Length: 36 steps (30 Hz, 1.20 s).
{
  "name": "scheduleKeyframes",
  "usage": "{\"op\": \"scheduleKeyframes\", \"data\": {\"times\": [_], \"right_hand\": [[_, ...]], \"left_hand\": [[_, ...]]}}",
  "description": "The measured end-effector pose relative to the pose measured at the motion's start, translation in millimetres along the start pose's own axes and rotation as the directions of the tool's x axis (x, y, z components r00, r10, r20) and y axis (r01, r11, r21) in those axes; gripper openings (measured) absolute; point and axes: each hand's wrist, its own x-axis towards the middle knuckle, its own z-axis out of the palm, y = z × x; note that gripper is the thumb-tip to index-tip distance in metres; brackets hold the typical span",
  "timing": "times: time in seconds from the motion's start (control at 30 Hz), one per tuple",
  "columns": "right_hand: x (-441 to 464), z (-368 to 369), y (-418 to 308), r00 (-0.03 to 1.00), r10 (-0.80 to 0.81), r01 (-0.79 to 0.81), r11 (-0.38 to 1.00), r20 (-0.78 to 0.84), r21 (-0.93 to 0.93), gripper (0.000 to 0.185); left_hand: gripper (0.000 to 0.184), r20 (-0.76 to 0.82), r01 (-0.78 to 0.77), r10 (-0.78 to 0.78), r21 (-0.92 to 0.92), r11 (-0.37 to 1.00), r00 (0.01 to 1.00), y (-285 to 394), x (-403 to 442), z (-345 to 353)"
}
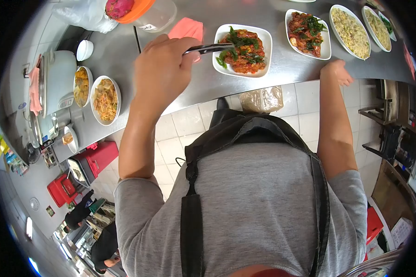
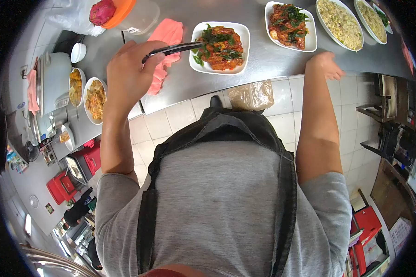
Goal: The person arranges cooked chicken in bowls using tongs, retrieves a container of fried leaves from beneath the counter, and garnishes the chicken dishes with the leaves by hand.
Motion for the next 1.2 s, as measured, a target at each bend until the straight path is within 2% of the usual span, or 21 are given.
{"op": "scheduleKeyframes", "data": {"times": [0.07,0.1,0.17,0.3,0.4,0.47,0.5,0.57,0.6,0.67,0.77,0.8,0.87,1.07,1.2], "right_hand": [[-2,-3,-1,1.000,0.003,-0.003,1.000,-0.004,0.014,0.069],[-3,-4,-1,1.000,-0.003,0.002,1.000,0.004,0.018,0.070],[-2,-4,0,1.000,-0.009,0.009,1.000,0.011,0.023,0.070],[0,-2,3,0.999,-0.030,0.030,0.999,0.024,0.033,0.072],[-4,-8,-1,0.999,-0.025,0.023,0.999,0.035,0.047,0.072],[-3,-6,0,0.999,-0.017,0.014,0.998,0.052,0.058,0.072],[0,-1,2,0.999,-0.033,0.032,0.998,0.029,0.049,0.072],[3,5,7,0.999,-0.052,0.052,0.998,0.007,0.038,0.072],[1,2,4,0.999,-0.039,0.038,0.999,0.016,0.033,0.072],[-3,-6,-1,0.999,-0.030,0.029,0.999,0.026,0.028,0.072],[-6,-9,-4,0.998,-0.007,0.006,1.000,0.059,0.006,0.071],[-5,-8,-4,0.999,-0.007,0.007,1.000,0.049,-0.003,0.071],[-3,-6,-3,0.999,-0.006,0.006,1.000,0.037,-0.015,0.070],[8,7,5,1.000,0.009,-0.009,0.999,0.015,-0.030,0.071],[-3,-7,-2,0.999,0.000,-0.001,1.000,0.039,0.019,0.071]], "left_hand": [[0.021,-0.045,-0.120,0.118,-0.041,0.992,0.992,1,7,11],[0.021,-0.044,-0.122,0.120,-0.040,0.992,0.992,3,9,17],[0.021,-0.076,-0.169,0.173,0.049,0.984,0.982,6,13,24],[0.023,-0.115,-0.117,0.117,0.008,0.993,0.986,6,9,8],[0.024,-0.099,-0.038,0.043,0.055,0.998,0.994,-9,5,-1],[0.027,0.034,-0.126,0.121,0.203,0.971,0.992,-25,1,8],[0.027,0.034,-0.123,0.118,0.204,0.971,0.992,-27,1,14],[0.027,0.134,-0.288,0.260,0.285,0.914,0.956,-26,3,29],[0.027,0.133,-0.286,0.258,0.283,0.915,0.957,-26,8,33],[0.029,0.223,-0.386,0.323,0.366,0.846,0.920,-27,19,41],[0.028,0.247,-0.441,0.372,0.356,0.824,0.895,-36,36,54],[0.028,0.248,-0.441,0.372,0.355,0.824,0.895,-36,41,55],[0.026,0.367,-0.485,0.364,0.325,0.812,0.856,-33,49,54],[0.022,0.454,-0.472,0.308,0.310,0.825,0.836,-19,49,38],[0.023,0.457,-0.471,0.294,0.342,0.813,0.839,-23,41,20]]}}
